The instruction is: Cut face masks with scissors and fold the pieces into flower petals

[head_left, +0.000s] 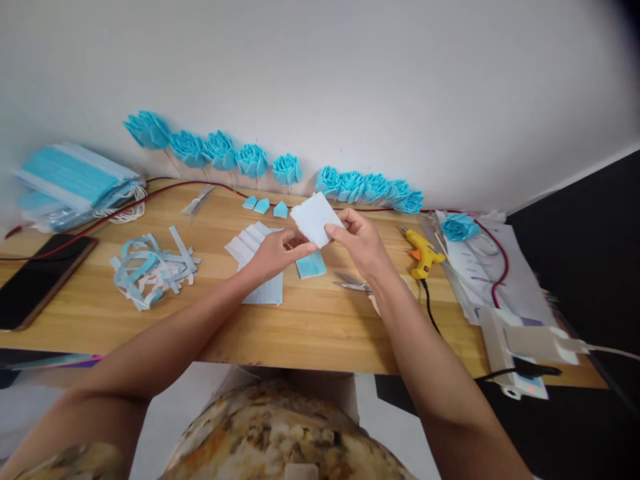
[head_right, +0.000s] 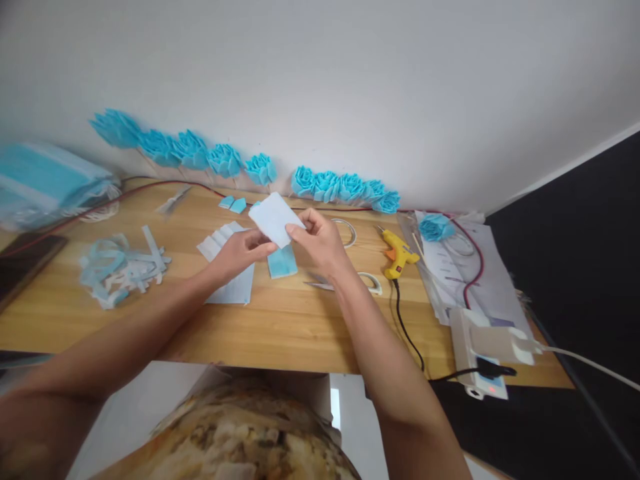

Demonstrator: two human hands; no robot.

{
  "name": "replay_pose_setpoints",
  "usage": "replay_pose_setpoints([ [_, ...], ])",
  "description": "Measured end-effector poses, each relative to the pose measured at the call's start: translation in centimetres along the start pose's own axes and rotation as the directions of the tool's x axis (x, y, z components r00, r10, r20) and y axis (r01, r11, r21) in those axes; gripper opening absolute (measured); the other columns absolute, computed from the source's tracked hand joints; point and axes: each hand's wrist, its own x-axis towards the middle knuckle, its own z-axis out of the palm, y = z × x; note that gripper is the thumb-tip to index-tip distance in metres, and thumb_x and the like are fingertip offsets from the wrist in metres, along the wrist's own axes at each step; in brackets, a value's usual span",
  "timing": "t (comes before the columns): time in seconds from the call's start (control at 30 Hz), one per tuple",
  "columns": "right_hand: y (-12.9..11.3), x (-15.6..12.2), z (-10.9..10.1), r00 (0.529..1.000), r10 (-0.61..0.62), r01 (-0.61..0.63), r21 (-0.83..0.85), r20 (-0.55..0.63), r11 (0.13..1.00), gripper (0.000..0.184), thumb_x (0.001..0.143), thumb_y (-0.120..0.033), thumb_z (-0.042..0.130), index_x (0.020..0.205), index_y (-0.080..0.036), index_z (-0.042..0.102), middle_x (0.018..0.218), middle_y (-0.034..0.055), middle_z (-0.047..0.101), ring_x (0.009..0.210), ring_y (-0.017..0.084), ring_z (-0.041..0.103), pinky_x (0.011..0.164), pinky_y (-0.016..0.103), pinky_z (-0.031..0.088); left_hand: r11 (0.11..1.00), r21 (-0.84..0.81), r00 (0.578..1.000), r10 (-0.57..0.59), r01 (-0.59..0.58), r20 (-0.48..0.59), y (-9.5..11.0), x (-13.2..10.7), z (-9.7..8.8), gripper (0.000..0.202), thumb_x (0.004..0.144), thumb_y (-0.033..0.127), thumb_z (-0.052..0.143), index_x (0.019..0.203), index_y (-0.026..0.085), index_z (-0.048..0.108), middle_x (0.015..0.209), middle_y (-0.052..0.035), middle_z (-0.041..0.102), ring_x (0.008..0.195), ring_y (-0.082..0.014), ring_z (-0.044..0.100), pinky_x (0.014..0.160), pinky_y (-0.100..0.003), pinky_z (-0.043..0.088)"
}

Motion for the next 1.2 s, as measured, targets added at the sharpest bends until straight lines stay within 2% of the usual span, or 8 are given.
replay_pose_setpoints([
  [0.1,0.2,-0.9,1.1,0.999,0.029,-0.027,0.057,-0.042,0.998,0.027,0.074,-0.042,0.066,0.072,-0.023,0.047,0.064,-0.0048,0.047,0.062,0.012,0.045,0.060,0.026,0.041,0.938,-0.343,0.998,-0.037,0.054,0.056,-0.7,0.4,0.3,0.053,0.071,0.060,0.077,0.102,0.018,0.068,0.101,-0.0100,0.072,0.088,-0.0211,0.064,0.072,-0.029,0.050],
  [0.17,0.9,-1.2,1.8,0.996,0.052,-0.049,0.057,-0.068,0.997,0.028,0.074,-0.042,0.067,0.071,-0.023,0.046,0.063,-0.0049,0.047,0.062,0.013,0.046,0.058,0.025,0.041,0.887,-0.457,0.997,-0.077,0.067,-0.004,-1.3,0.5,0.5,0.050,0.070,0.054,0.081,0.102,0.017,0.068,0.100,-0.0093,0.072,0.087,-0.0195,0.064,0.074,-0.030,0.051],
  [0.27,1.8,-1.4,2.3,0.997,0.078,-0.080,0.126,0.015,0.989,0.030,0.073,-0.043,0.070,0.090,-0.023,0.056,0.077,-0.0019,0.064,0.073,0.016,0.059,0.065,0.027,0.049,0.865,-0.496,0.983,-0.150,0.079,-0.105,-1.6,0.6,0.6,0.037,0.070,0.043,0.083,0.090,0.015,0.068,0.087,-0.0057,0.072,0.077,-0.0159,0.063,0.073,-0.030,0.051],
  [0.4,2.0,-1.5,2.0,0.977,0.072,-0.121,0.242,0.202,0.963,0.063,0.073,-0.045,0.075,0.129,-0.026,0.054,0.111,0.0045,0.073,0.100,0.022,0.068,0.081,0.033,0.056,0.907,-0.413,0.989,-0.124,0.080,-0.081,-1.0,0.5,0.2,0.034,0.068,0.040,0.084,0.086,0.015,0.069,0.081,-0.0035,0.072,0.071,-0.0157,0.063,0.068,-0.030,0.051],
  [0.53,2.1,-1.5,1.7,0.982,0.114,-0.145,0.220,0.150,0.965,0.041,0.072,-0.047,0.075,0.103,-0.021,0.066,0.092,0.0026,0.072,0.084,0.019,0.066,0.072,0.030,0.053,0.953,-0.297,0.995,-0.082,0.060,-0.062,-0.6,0.3,0.2,0.030,0.067,0.035,0.085,0.082,0.015,0.068,0.075,-0.0015,0.070,0.067,-0.0143,0.061,0.063,-0.026,0.048],
  [0.67,2.7,-1.3,1.7,0.995,0.085,-0.092,0.142,0.053,0.986,0.028,0.074,-0.046,0.073,0.078,-0.020,0.064,0.069,-0.0030,0.059,0.063,0.012,0.052,0.061,0.026,0.043,0.938,-0.346,0.995,-0.059,0.028,-0.080,-0.7,0.5,0.2,0.027,0.069,0.035,0.083,0.081,0.016,0.067,0.072,0.0000,0.069,0.065,-0.0131,0.061,0.063,-0.025,0.048],
  [1.0,2.3,-1.2,1.7,0.999,0.033,-0.029,0.170,-0.021,0.985,0.023,0.073,-0.038,0.070,0.088,-0.022,0.069,0.077,-0.0014,0.066,0.070,0.014,0.057,0.066,0.027,0.046,0.906,-0.418,0.991,0.014,-0.069,-0.134,-0.4,0.4,-0.2,0.014,0.071,0.028,0.079,0.077,0.018,0.072,0.072,0.0004,0.068,0.066,-0.0118,0.056,0.065,-0.024,0.044],
  [1.2,3.3,-1.0,1.4,1.000,0.004,0.003,0.278,-0.023,0.960,0.008,0.073,-0.028,0.069,0.077,-0.021,0.071,0.077,-0.0014,0.067,0.069,0.012,0.056,0.067,0.026,0.043,0.959,-0.237,0.984,0.131,-0.156,-0.119,-0.6,0.3,-0.8,0.013,0.076,0.019,0.061,0.071,0.019,0.074,0.071,-0.0007,0.067,0.066,-0.0131,0.056,0.064,-0.026,0.043],
])
